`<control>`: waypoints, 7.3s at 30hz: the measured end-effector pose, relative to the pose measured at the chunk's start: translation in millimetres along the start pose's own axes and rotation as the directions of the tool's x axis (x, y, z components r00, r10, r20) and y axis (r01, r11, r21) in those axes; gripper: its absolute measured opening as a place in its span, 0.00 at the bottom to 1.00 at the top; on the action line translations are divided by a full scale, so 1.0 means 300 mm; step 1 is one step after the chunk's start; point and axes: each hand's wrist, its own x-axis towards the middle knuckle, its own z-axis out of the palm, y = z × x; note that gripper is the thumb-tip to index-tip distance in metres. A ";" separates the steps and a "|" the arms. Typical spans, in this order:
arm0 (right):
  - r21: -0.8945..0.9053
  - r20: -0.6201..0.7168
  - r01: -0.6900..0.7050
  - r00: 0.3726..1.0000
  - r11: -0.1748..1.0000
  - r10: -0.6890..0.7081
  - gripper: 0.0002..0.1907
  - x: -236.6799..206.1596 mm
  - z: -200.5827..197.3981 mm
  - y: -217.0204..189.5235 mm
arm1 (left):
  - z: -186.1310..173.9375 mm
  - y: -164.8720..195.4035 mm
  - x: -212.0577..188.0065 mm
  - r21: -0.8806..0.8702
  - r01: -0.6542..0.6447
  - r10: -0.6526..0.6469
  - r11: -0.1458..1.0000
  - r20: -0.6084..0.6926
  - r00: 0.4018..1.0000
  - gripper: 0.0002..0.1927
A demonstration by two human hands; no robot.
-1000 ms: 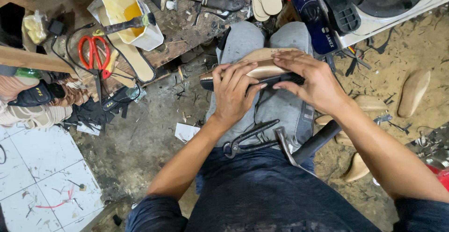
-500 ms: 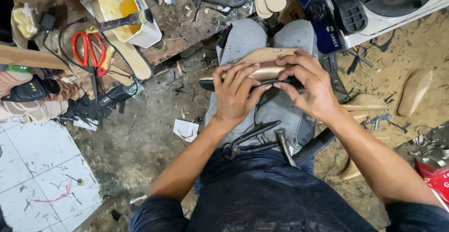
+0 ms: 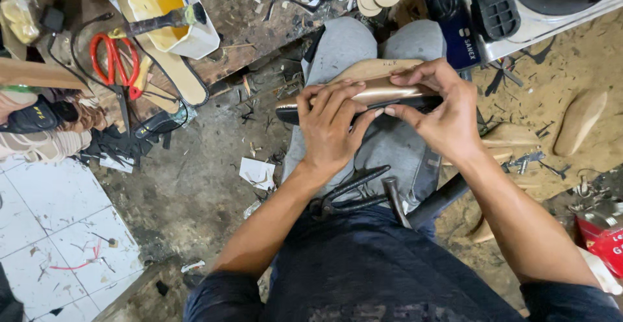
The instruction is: The person uses a curved metal tool to scrape and smooth the edges of a shoe upper. They then use pliers to remove a small metal piece from the shoe. Finally, they attach a black rubber sole to the shoe and press it into place.
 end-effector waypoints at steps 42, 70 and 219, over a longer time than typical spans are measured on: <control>-0.365 0.107 0.269 0.963 0.891 -0.247 0.27 0.007 0.036 -0.081 | -0.107 0.007 0.008 -0.073 -0.088 0.090 0.993 0.018 0.996 0.12; -0.384 0.225 0.295 0.949 0.875 -0.221 0.33 -0.006 0.114 -0.102 | -0.272 -0.062 0.024 -0.200 0.210 -0.135 0.957 0.333 0.933 0.25; 0.745 0.029 -0.233 0.947 0.624 0.320 0.44 -0.118 0.009 -0.049 | 0.107 -0.146 -0.041 -0.704 0.692 -0.188 -0.157 0.709 0.679 0.22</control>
